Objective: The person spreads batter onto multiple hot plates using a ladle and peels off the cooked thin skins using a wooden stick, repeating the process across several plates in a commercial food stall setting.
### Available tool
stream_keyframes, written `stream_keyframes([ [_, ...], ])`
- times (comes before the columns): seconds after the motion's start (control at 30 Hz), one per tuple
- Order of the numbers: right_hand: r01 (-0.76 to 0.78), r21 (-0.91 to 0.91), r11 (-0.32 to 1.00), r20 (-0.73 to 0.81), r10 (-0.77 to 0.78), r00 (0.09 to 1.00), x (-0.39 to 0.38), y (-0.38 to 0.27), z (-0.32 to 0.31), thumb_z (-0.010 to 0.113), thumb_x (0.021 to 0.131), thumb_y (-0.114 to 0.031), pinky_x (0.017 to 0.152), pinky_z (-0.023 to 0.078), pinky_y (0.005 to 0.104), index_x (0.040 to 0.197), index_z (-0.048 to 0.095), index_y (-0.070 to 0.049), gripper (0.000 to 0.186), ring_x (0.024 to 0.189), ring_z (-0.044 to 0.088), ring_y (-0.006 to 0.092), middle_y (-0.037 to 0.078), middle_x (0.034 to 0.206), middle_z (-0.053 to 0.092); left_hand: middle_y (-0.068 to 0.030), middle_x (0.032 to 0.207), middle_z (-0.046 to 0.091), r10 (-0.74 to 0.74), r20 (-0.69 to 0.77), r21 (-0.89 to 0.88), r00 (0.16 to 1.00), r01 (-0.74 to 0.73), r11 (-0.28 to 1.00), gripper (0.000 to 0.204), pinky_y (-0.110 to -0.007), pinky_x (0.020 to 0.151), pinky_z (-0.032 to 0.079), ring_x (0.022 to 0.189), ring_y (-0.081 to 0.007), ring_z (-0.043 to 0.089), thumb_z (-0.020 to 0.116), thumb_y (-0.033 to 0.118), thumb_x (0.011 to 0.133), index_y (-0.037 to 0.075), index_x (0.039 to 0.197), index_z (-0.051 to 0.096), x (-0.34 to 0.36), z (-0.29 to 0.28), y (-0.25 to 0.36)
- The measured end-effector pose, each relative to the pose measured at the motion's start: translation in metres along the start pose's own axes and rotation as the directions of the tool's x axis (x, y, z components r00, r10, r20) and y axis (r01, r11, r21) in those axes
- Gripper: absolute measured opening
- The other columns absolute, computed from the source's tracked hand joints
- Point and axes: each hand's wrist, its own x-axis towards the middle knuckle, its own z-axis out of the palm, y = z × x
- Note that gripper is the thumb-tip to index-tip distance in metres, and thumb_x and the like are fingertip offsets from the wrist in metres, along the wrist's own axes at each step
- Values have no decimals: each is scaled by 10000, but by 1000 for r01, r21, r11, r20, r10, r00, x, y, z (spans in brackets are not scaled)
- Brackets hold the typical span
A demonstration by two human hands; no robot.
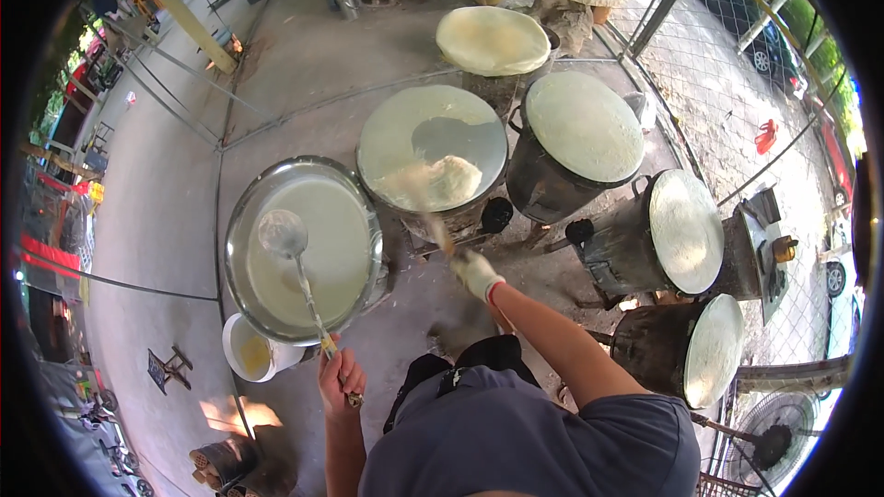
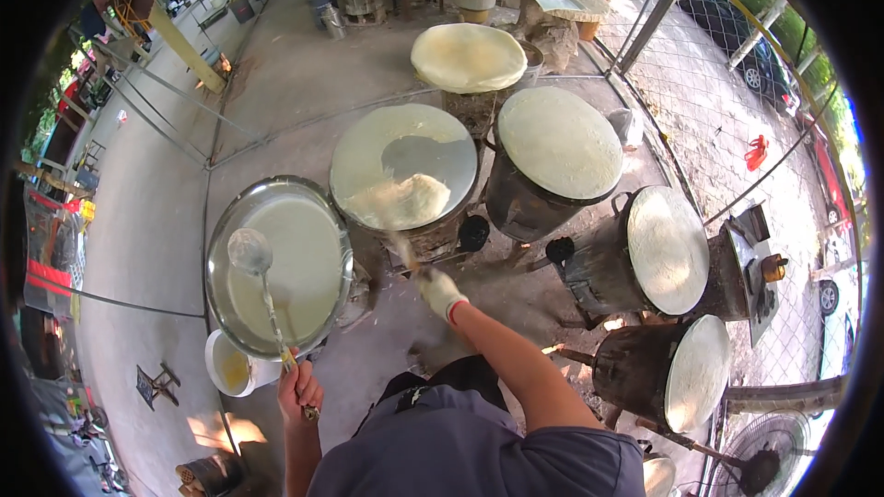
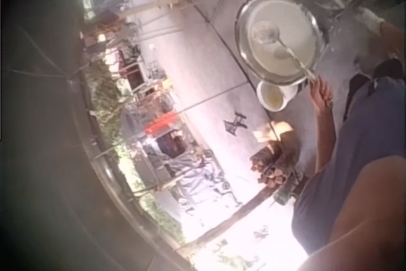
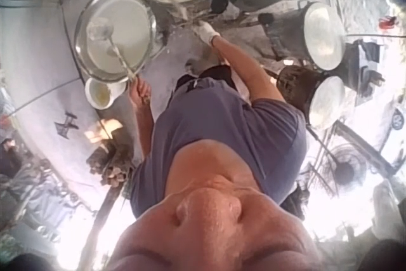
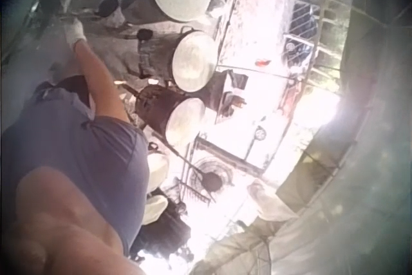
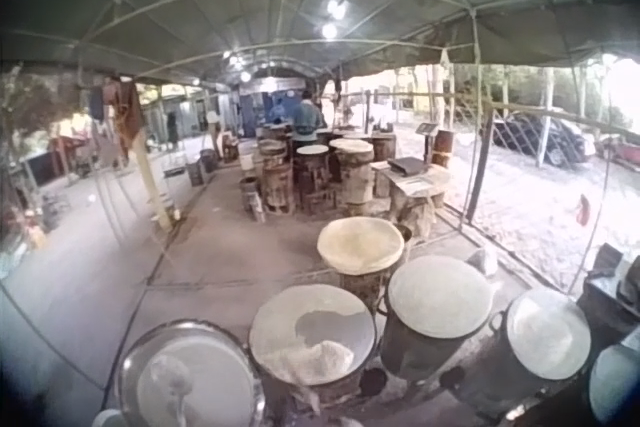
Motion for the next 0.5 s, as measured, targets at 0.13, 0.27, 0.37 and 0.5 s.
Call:
stream_keyframes([
  [0.13, -52, 103, 993, -129, 65, 990, -5, -4, -59, 590, 887, -226, 458, 353, 267, 1038, 613, -62, 224, 498, 446, 104, -9, 632, 515, 7, 669, 383, -30, -37, -48, 999, 28, 998, 277, -226, 373, 339, 397, -64, 319, 437, 153, 966, 114, 1240, 422, 15, 34, -38],
  [0.27, 64, -240, 969, -139, -99, 985, 29, -48, -128, 578, 887, -269, 588, 439, 325, 1067, 627, -43, 292, 644, 562, 176, 70, 727, 612, 9, 687, 385, -24, -2, -19, 1000, 24, 1000, 283, -232, 389, 354, 409, -62, 326, 451, 167, 961, 123, 1239, 426, 36, 79, -75],
  [0.37, 50, -454, 890, 90, -10, 996, 4, -63, -150, 569, 893, -298, 656, 464, 336, 1067, 622, -52, 306, 731, 606, 217, 105, 762, 624, 4, 725, 373, -15, 0, 1, 1000, 15, 1000, 296, -218, 411, 348, 445, -62, 338, 440, 199, 979, 97, 1257, 443, 51, 108, -98],
  [0.5, 105, -442, 891, -44, -139, 989, 24, -105, -177, 531, 908, -318, 716, 489, 365, 976, 604, -20, 315, 810, 638, 270, 180, 847, 646, -28, 783, 414, 7, 38, -31, 999, -5, 1000, 296, -236, 448, 372, 524, -98, 395, 481, 164, 954, 65, 1231, 448, 66, 138, -122],
])
